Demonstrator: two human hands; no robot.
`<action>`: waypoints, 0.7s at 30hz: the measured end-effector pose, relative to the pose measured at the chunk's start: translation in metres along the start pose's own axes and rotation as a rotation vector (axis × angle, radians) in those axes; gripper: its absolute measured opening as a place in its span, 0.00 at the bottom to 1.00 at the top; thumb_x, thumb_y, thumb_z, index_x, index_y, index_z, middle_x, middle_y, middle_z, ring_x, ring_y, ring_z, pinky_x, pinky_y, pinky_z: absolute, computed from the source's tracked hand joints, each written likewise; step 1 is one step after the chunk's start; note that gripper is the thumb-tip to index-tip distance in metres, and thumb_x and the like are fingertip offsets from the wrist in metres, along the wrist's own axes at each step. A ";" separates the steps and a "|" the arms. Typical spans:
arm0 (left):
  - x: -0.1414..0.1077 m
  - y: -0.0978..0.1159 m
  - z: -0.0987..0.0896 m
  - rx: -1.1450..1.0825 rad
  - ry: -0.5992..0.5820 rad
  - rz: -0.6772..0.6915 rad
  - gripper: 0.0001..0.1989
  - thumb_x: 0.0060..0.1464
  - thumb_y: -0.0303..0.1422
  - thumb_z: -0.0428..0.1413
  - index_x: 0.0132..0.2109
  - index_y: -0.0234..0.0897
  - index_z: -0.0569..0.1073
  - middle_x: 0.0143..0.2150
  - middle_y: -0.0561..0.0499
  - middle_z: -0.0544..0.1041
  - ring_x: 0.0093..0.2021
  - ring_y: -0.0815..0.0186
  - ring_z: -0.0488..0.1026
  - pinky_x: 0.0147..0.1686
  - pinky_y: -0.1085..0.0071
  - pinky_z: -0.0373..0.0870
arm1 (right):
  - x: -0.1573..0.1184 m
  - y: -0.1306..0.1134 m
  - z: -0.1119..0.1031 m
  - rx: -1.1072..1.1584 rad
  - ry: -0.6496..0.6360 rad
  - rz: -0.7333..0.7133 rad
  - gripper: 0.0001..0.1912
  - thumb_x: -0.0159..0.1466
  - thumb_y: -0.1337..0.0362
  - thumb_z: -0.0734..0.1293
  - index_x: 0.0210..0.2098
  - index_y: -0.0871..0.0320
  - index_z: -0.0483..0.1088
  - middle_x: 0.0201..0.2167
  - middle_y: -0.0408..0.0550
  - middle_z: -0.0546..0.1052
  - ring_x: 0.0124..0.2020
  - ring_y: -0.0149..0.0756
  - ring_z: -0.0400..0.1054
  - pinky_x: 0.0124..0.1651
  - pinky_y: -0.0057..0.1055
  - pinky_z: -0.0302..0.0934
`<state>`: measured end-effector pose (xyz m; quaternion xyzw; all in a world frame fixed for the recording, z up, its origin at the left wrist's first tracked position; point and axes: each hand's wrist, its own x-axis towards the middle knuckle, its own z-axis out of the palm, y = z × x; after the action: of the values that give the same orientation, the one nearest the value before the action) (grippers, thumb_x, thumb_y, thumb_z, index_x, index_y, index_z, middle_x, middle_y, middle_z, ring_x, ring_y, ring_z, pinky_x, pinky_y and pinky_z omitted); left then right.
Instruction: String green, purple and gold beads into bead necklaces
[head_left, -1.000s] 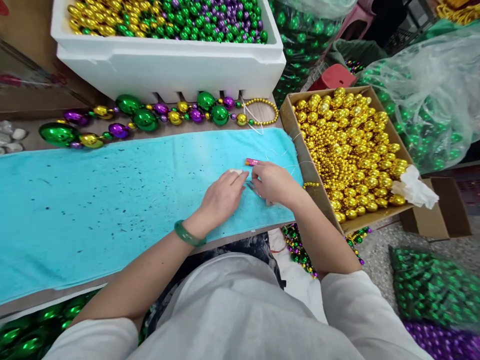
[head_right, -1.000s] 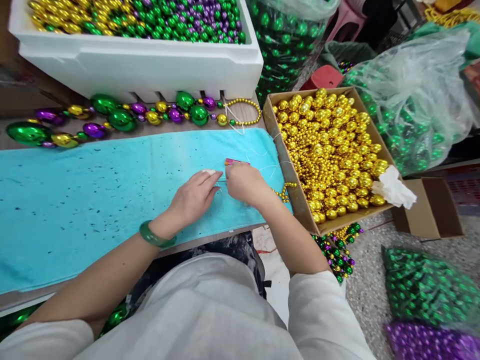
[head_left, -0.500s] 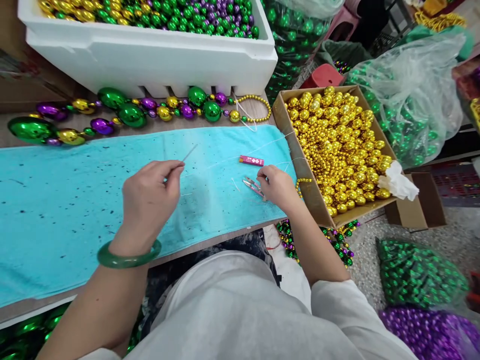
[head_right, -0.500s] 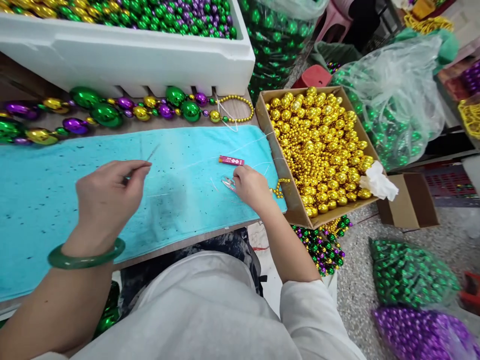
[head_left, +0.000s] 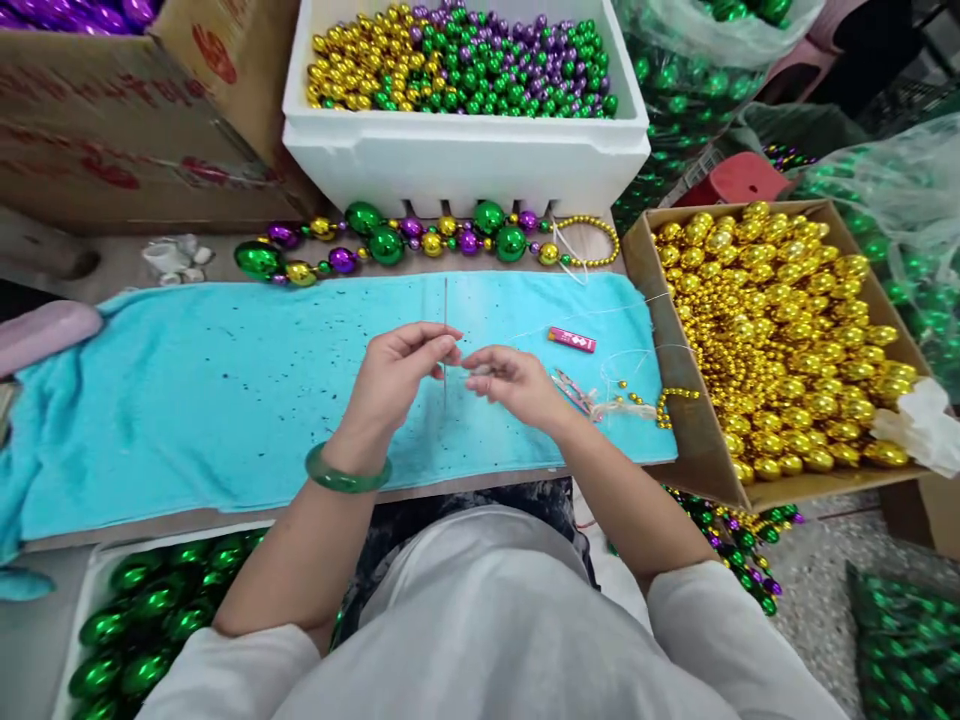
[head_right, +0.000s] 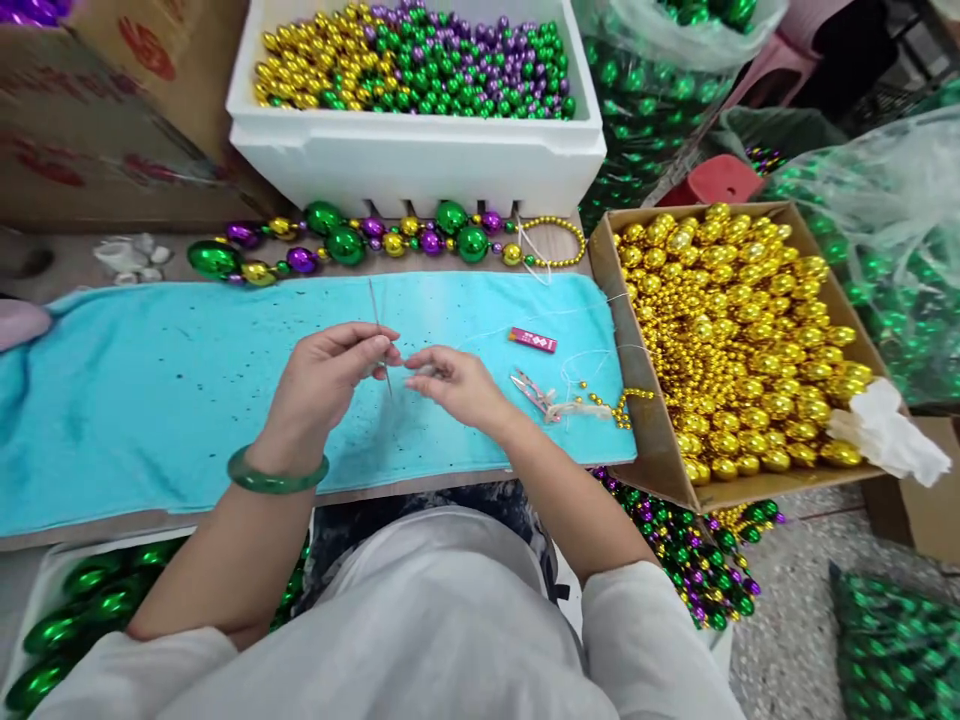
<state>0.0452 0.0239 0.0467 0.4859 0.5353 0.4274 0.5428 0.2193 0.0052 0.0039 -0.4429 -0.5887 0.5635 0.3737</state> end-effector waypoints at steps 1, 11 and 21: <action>0.001 -0.001 -0.004 0.006 0.060 0.026 0.10 0.48 0.37 0.62 0.37 0.36 0.80 0.31 0.49 0.80 0.34 0.66 0.76 0.29 0.73 0.71 | 0.001 0.002 -0.005 -0.038 0.036 0.045 0.13 0.61 0.55 0.67 0.39 0.57 0.73 0.30 0.45 0.76 0.28 0.32 0.68 0.33 0.30 0.63; -0.003 -0.015 -0.051 0.018 0.404 0.166 0.09 0.49 0.35 0.65 0.38 0.39 0.81 0.31 0.51 0.79 0.31 0.68 0.76 0.30 0.72 0.76 | -0.040 0.012 -0.057 -1.118 0.326 0.216 0.13 0.66 0.67 0.62 0.46 0.60 0.75 0.48 0.56 0.75 0.44 0.44 0.71 0.39 0.34 0.62; -0.017 -0.006 -0.037 0.003 0.309 0.116 0.09 0.53 0.36 0.61 0.40 0.38 0.81 0.29 0.51 0.78 0.27 0.70 0.75 0.22 0.76 0.72 | 0.006 0.009 0.014 -1.194 -0.025 0.048 0.15 0.70 0.67 0.56 0.45 0.58 0.74 0.45 0.54 0.74 0.46 0.41 0.68 0.38 0.32 0.60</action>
<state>0.0071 0.0087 0.0449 0.4453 0.5841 0.5267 0.4279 0.2049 0.0057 -0.0065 -0.5831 -0.7977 0.1484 0.0402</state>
